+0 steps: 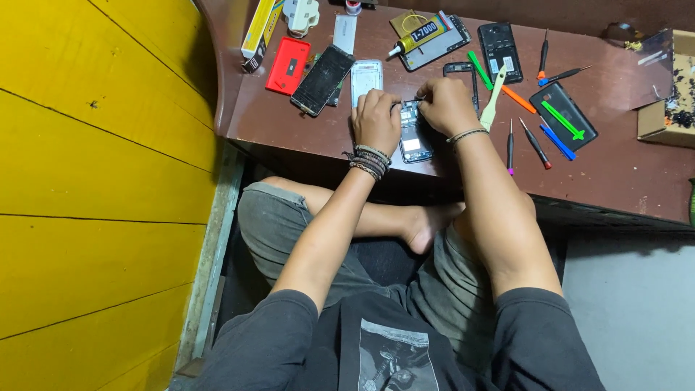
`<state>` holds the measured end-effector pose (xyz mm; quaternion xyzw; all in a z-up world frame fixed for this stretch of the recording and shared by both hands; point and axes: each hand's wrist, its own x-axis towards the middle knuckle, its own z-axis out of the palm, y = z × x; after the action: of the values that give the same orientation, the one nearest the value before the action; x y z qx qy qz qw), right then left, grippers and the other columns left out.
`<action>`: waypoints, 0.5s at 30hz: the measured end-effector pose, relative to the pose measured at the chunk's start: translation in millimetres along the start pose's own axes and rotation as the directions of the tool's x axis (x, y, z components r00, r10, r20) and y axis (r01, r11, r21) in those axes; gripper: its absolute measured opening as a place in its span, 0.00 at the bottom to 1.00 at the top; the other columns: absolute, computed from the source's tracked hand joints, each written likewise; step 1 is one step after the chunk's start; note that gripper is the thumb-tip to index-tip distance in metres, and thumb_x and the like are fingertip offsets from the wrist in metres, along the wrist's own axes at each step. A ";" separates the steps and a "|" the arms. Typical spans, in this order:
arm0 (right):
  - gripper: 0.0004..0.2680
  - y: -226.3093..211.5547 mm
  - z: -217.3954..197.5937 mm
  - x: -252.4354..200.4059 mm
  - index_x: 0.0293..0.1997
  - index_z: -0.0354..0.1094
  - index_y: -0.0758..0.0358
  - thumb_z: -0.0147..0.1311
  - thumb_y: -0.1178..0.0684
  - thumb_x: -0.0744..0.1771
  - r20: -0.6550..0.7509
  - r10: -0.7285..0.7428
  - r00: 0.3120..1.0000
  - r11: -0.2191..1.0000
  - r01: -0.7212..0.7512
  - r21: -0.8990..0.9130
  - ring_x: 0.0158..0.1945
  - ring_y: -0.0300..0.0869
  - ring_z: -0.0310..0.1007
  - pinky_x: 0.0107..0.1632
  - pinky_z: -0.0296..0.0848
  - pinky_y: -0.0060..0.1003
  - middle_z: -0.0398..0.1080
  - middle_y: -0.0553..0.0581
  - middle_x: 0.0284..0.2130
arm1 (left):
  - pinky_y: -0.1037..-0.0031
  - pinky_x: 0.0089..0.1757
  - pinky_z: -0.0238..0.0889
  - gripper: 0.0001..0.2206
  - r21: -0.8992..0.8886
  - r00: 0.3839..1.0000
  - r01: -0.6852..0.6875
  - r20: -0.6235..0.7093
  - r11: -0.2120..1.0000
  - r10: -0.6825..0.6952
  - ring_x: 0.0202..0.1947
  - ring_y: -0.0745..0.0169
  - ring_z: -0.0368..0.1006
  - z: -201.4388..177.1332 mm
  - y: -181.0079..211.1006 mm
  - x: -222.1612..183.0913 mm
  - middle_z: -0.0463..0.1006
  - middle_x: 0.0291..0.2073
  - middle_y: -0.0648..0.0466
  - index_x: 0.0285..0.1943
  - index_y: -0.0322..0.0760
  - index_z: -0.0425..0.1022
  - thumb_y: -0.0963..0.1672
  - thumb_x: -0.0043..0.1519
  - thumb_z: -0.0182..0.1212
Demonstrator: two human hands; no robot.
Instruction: Cleaning and inspecting small electronic components on a mobile phone motherboard using a precision tool.
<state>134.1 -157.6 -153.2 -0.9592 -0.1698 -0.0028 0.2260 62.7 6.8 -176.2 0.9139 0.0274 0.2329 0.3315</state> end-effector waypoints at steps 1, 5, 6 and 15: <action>0.07 1.1 1.1 0.8 0.41 0.79 0.58 0.61 0.58 0.62 0.000 0.000 1.000 1.000 0.000 0.000 0.42 0.63 0.79 0.48 0.76 0.59 0.78 0.58 0.28 | 0.67 0.48 0.60 0.02 0.000 1.000 0.000 0.000 1.000 0.000 0.49 0.65 0.67 0.7 -1.0 0.0 0.69 0.39 0.65 0.42 0.50 0.77 0.45 0.62 0.62; 0.08 3.8 4.1 1.1 0.41 0.80 0.56 0.61 0.56 0.61 -0.002 -0.001 1.000 1.000 0.001 -0.020 0.41 0.61 0.79 0.49 0.76 0.57 0.78 0.56 0.28 | 0.67 0.49 0.59 0.03 0.018 1.000 -0.023 0.020 1.000 0.023 0.50 0.64 0.66 0.9 -1.3 -1.7 0.67 0.40 0.64 0.42 0.50 0.76 0.45 0.62 0.62; 0.08 3.5 4.3 1.7 0.42 0.80 0.56 0.62 0.55 0.61 -0.001 -0.003 1.000 0.999 0.003 -0.032 0.42 0.61 0.79 0.49 0.76 0.56 0.78 0.56 0.28 | 0.67 0.50 0.59 0.03 0.021 0.999 -0.027 0.032 0.999 0.026 0.50 0.65 0.66 -0.1 -0.8 -1.6 0.67 0.40 0.65 0.42 0.51 0.77 0.45 0.62 0.62; 0.08 -10.3 14.3 8.1 0.39 0.80 0.54 0.61 0.50 0.60 -0.055 0.061 0.997 0.977 -0.070 -0.199 0.40 0.61 0.80 0.46 0.79 0.54 0.78 0.59 0.28 | 0.67 0.50 0.57 0.05 0.065 0.992 -0.069 0.109 0.995 0.062 0.52 0.62 0.64 10.3 -11.0 -1.1 0.67 0.41 0.62 0.43 0.51 0.76 0.47 0.61 0.63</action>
<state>137.4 -140.2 -160.9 -0.9818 -0.1314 -0.0360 0.1320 67.4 9.0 -190.3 0.9362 -0.0126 0.1934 0.2932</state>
